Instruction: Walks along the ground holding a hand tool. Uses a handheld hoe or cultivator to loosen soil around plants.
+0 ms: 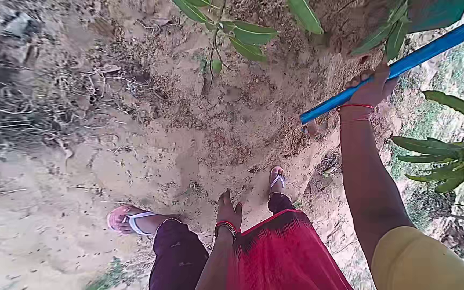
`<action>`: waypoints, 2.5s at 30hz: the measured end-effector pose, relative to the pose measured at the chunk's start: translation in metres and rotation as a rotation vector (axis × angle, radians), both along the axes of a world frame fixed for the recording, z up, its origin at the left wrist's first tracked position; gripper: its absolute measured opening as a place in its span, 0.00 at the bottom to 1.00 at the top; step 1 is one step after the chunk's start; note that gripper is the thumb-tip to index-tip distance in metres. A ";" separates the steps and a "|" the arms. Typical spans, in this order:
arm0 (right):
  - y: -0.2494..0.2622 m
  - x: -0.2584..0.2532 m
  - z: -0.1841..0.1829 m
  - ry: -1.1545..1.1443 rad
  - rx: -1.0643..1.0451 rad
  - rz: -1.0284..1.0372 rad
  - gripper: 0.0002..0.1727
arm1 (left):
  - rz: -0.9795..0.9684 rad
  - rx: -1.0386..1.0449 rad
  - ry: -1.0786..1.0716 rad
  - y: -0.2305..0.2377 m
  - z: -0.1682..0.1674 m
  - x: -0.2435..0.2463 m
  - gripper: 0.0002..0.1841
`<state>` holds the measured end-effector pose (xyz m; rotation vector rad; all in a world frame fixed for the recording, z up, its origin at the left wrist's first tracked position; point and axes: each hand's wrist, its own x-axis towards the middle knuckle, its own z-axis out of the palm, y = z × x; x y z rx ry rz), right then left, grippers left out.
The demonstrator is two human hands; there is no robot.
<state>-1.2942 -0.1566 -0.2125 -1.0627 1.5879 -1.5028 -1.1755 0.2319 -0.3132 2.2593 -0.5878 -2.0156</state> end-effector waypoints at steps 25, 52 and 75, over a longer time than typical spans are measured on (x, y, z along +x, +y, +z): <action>0.199 -0.057 -0.248 -0.088 1.054 -0.437 0.10 | 0.042 0.005 0.059 0.048 0.008 -0.003 0.36; -0.033 0.071 0.001 0.678 -0.032 0.048 0.30 | 0.083 -0.053 0.076 0.008 0.018 0.026 0.37; 0.287 0.120 -0.217 -0.304 1.112 -0.261 0.09 | 0.152 -0.026 0.198 0.033 0.026 0.037 0.36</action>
